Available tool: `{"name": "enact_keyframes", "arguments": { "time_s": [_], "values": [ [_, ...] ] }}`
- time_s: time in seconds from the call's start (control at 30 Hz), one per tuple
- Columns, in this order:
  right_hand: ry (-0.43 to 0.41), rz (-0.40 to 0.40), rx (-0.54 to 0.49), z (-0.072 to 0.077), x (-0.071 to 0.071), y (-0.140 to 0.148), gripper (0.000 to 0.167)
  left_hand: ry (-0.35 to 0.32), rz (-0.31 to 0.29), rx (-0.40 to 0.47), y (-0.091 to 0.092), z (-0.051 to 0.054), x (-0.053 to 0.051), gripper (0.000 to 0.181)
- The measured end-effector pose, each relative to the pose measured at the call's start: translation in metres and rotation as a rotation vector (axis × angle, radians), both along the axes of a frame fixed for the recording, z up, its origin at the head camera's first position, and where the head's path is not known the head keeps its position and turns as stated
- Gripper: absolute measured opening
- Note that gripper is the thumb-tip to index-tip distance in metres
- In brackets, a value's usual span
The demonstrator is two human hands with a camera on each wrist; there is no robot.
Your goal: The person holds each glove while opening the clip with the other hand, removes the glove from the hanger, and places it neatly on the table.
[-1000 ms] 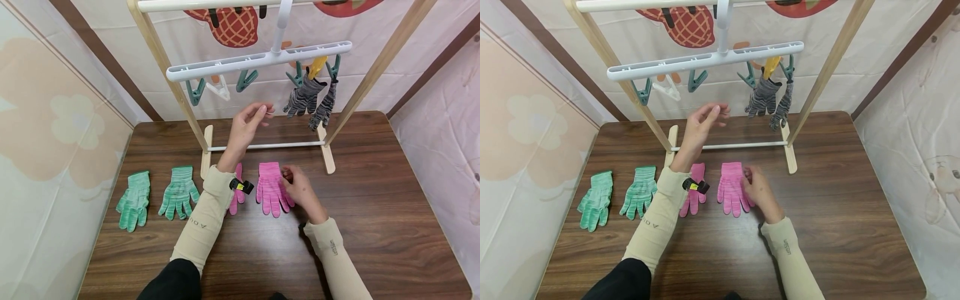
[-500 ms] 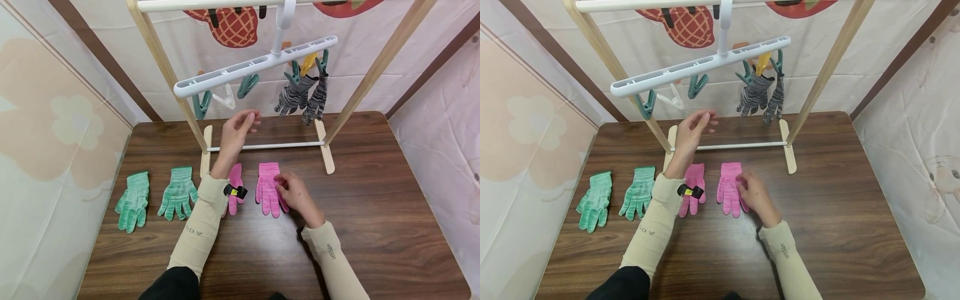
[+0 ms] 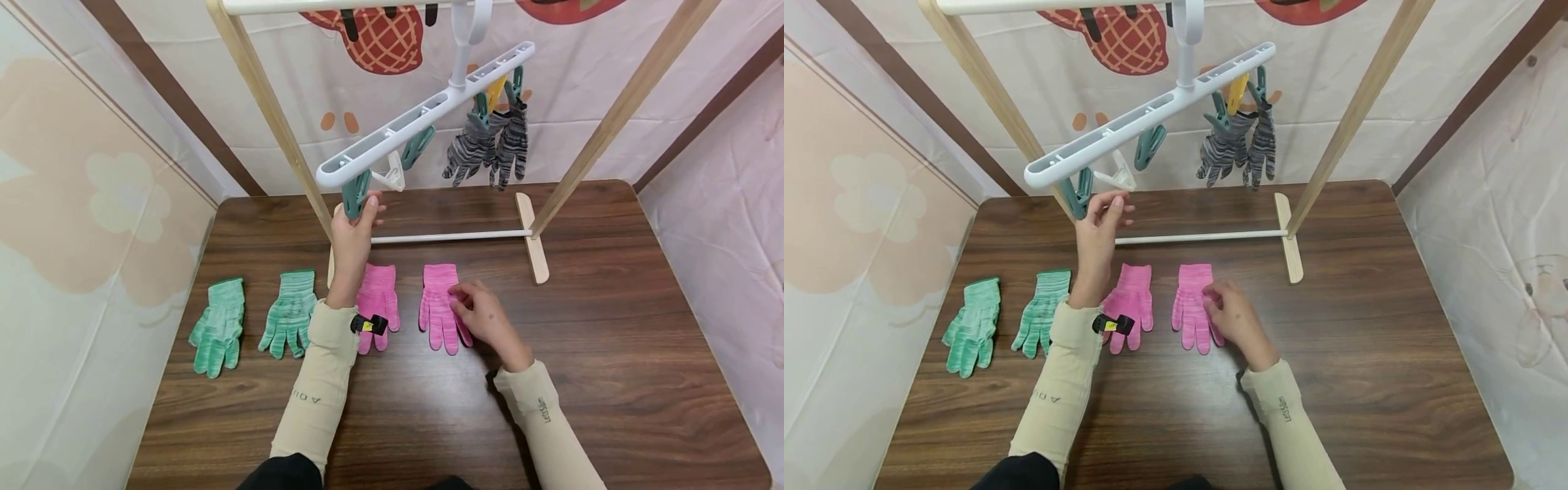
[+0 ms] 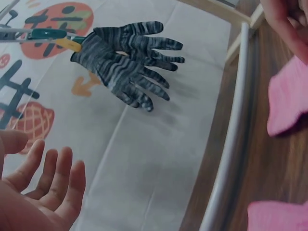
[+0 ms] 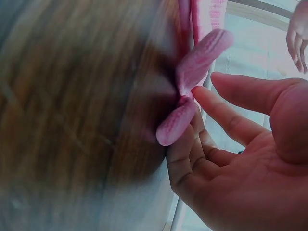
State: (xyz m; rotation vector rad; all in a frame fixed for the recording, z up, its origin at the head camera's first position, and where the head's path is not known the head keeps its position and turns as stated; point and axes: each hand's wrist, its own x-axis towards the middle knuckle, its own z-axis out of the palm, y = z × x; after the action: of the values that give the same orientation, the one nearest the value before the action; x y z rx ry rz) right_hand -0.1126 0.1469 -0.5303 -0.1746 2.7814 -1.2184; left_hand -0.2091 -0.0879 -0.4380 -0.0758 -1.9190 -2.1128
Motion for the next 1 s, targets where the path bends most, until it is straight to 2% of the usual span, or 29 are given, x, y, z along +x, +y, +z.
{"name": "enact_keyframes", "arguments": {
  "time_s": [0.13,0.27,0.43,0.77,1.0],
  "values": [
    [-0.005,0.006,0.01,0.0,-0.001,0.001,0.026,-0.033,0.046,-0.001,-0.008,-0.007,0.004,0.027],
    [-0.008,0.012,0.017,0.002,-0.001,0.001,0.026,-0.018,0.103,-0.008,-0.016,-0.014,0.006,0.022],
    [-0.017,0.012,0.031,0.002,-0.001,0.002,0.026,0.008,0.135,-0.003,-0.024,-0.021,0.006,0.027],
    [-0.03,0.024,0.044,0.002,0.0,0.003,0.028,0.04,0.237,0.07,-0.037,-0.029,0.001,0.02],
    [-0.038,0.028,0.042,0.001,0.0,0.003,0.03,0.027,0.304,0.071,-0.04,-0.033,0.0,0.02]
  ]
}}
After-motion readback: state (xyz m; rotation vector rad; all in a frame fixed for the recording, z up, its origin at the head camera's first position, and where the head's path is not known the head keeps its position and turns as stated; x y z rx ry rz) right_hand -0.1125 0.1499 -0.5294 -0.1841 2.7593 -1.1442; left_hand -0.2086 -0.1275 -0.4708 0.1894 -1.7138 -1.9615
